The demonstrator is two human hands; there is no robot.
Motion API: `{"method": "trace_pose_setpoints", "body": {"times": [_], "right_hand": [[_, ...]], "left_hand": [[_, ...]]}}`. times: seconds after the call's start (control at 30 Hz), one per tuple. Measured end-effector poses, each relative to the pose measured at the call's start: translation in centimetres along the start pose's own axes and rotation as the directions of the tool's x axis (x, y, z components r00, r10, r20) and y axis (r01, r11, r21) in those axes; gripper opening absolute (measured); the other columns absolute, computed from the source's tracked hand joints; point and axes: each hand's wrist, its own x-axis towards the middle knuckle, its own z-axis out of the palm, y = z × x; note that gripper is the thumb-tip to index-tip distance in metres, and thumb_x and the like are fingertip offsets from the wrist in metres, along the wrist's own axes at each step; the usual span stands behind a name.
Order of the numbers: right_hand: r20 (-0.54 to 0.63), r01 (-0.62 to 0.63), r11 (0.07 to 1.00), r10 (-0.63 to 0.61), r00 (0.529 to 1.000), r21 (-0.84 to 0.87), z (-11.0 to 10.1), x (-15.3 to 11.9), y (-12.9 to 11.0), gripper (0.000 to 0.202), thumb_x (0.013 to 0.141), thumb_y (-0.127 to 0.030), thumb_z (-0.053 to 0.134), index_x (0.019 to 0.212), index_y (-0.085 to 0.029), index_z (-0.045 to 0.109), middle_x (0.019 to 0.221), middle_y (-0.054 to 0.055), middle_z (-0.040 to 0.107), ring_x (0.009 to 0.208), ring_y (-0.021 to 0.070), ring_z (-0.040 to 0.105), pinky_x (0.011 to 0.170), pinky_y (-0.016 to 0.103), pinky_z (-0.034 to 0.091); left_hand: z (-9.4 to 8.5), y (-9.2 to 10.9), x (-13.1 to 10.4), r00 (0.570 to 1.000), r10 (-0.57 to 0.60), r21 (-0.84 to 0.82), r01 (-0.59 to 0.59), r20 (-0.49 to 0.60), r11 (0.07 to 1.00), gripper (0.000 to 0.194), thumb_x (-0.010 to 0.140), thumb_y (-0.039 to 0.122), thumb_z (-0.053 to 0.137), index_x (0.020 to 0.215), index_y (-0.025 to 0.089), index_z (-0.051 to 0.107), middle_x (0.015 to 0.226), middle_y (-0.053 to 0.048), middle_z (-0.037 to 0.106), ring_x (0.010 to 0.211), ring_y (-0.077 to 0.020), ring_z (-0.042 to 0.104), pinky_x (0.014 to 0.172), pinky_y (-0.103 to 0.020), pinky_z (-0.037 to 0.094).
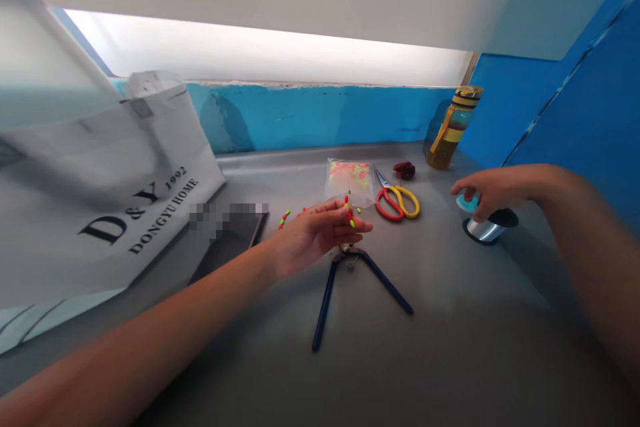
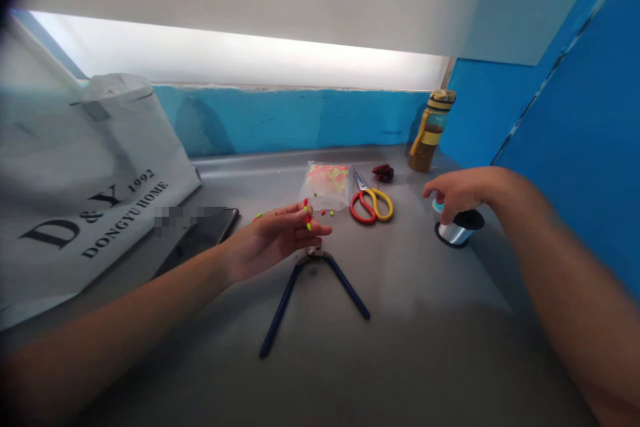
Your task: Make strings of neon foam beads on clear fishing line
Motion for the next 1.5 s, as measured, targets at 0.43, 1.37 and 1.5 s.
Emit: {"method": "trace_pose_setpoints", "body": {"times": [0.43,1.37,1.5], "right_hand": [[0.031,0.034,0.998,-0.033,0.999,-0.05,-0.1,-0.1,-0.6,0.077,0.073,-0.043,0.073,0.145,-0.027,0.051,0.141,0.011,0.058,0.122,0.0383,0.059,0.093,0.046,0.053],[-0.274,0.532,0.268,-0.627,0.729,0.803,8.9,-0.1,-13.6,0.035,0.102,-0.041,0.042,0.104,-0.016,0.066,0.099,0.009,0.074,0.089,0.018,0.07,0.084,0.033,0.054],[-0.202,0.413,0.215,-0.622,0.757,0.885,10.3,1.3,-13.6,0.035,0.097,-0.048,0.052,0.098,-0.016,0.066,0.098,0.009,0.073,0.074,0.0135,0.068,0.065,0.025,0.054]], "left_hand": [[-0.6,1.4,-0.7,0.959,-0.185,0.011,0.187,0.215,0.982,0.003,0.083,0.012,0.064,0.083,0.015,0.064,0.06,-0.001,0.062,0.054,-0.0128,0.059,0.056,-0.025,0.05],[-0.7,-0.1,0.6,0.992,0.041,0.083,-0.031,-0.118,0.996,0.017,0.075,0.028,0.081,0.083,0.017,0.072,0.067,0.002,0.055,0.055,-0.006,0.044,0.049,-0.019,0.034],[-1.2,-0.9,1.2,0.977,0.085,0.186,-0.048,-0.194,0.981,0.019,0.073,0.03,0.083,0.081,0.017,0.072,0.07,0.001,0.059,0.058,-0.0076,0.048,0.051,-0.02,0.035]]}}
